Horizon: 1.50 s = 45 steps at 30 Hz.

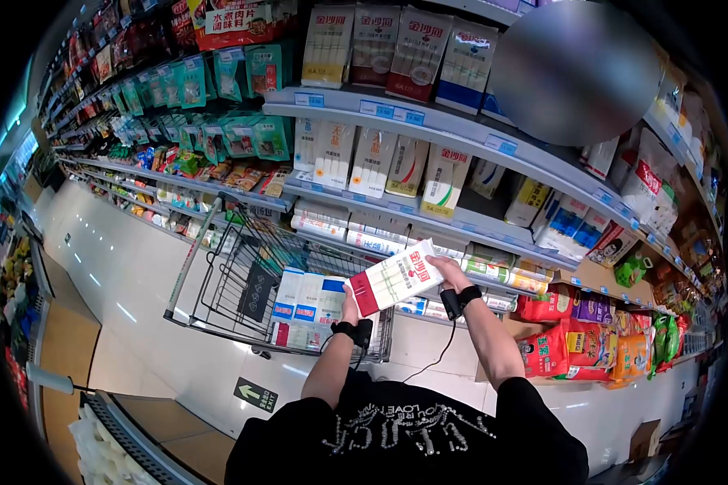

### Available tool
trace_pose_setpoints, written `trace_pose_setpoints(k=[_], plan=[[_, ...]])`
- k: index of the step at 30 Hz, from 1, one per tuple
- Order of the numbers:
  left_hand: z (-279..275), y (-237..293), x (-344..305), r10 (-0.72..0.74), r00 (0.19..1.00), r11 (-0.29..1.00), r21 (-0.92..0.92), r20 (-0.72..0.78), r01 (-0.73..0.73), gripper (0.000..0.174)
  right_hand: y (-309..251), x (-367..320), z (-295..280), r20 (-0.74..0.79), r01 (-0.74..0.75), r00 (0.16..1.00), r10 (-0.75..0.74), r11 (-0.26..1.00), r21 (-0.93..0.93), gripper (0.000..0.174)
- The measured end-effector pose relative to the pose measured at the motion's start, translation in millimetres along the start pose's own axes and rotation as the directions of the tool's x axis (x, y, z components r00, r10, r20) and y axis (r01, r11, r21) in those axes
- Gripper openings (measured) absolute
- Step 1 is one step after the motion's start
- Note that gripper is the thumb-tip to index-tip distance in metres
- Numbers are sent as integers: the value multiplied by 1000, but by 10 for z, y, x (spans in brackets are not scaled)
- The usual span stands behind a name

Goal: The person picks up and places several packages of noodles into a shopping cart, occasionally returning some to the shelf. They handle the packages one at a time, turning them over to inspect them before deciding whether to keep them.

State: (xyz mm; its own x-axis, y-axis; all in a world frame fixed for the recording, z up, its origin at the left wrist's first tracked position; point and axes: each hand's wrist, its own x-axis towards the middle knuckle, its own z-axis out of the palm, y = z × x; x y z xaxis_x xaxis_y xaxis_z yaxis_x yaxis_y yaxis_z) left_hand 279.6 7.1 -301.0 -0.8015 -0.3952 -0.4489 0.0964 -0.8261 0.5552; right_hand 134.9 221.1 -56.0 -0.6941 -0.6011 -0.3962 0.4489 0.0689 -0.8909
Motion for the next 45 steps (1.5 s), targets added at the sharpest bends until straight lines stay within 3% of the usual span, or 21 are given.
trace_pose_setpoints(k=[2, 4, 5, 8, 11, 14, 17, 20, 22, 24, 25, 28, 32, 33, 36, 37, 45], plan=[[361, 165, -262, 87, 995, 994, -71, 49, -83, 79, 20, 150, -87, 94, 13, 995, -29, 985, 173, 35], [589, 251, -381, 115, 983, 976, -198, 145, -85, 77, -135, 102, 73, 95, 153, 978, -186, 948, 278, 33], [764, 379, -540, 50, 987, 976, -216, 150, -17, 75, -197, 98, 171, 87, 165, 974, -211, 915, 367, 32], [802, 469, -550, 80, 945, 957, -289, 318, 17, 74, -252, 149, 492, -34, 217, 969, -243, 783, 584, 33], [784, 721, -763, 68, 919, 923, -374, 388, 90, 68, -264, 137, 900, 21, 184, 967, -255, 750, 635, 37], [629, 990, -969, 51, 882, 906, -394, 468, 157, 60, -137, 249, 1294, -33, 318, 939, -342, 829, 461, 38], [183, 1042, -878, -63, 951, 951, -271, 301, 149, 49, -66, 419, 1431, 29, 285, 947, -319, 879, 382, 39], [-9, 1176, -972, -155, 897, 952, -181, 414, 249, 46, -124, 421, 1625, 45, 186, 976, -213, 924, 334, 40], [23, 1381, -1109, -176, 880, 963, -110, 442, 248, 53, -187, 446, 1734, 52, 136, 985, -164, 927, 350, 33], [146, 1623, -1285, -315, 856, 833, -313, 410, 457, 65, -256, 418, 1889, 52, 159, 982, -184, 937, 309, 34], [105, 1625, -1247, -316, 802, 814, -290, 506, 504, 71, -255, 412, 1939, 54, 179, 978, -200, 946, 270, 35], [25, 1505, -1121, -291, 799, 855, -231, 526, 464, 67, -178, 512, 2004, 47, 185, 979, -197, 963, 195, 45], [-88, 1487, -1098, -278, 804, 836, -279, 526, 472, 60, -128, 375, 2207, 43, 68, 995, -86, 945, 320, 54], [-111, 1494, -1120, -298, 812, 822, -297, 502, 485, 51, -62, 425, 2183, 33, 84, 995, -97, 958, 275, 57], [-239, 1358, -975, -251, 808, 856, -268, 533, 442, 53, 16, 466, 2153, 64, 67, 994, -91, 946, 316, 57], [-255, 1361, -957, -257, 789, 813, -316, 557, 489, 52, 10, 454, 2162, 54, 80, 993, -102, 948, 307, 57], [-256, 1391, -972, -307, 792, 827, -265, 528, 496, 51, 17, 358, 2188, 25, 111, 992, -124, 944, 311, 56]])
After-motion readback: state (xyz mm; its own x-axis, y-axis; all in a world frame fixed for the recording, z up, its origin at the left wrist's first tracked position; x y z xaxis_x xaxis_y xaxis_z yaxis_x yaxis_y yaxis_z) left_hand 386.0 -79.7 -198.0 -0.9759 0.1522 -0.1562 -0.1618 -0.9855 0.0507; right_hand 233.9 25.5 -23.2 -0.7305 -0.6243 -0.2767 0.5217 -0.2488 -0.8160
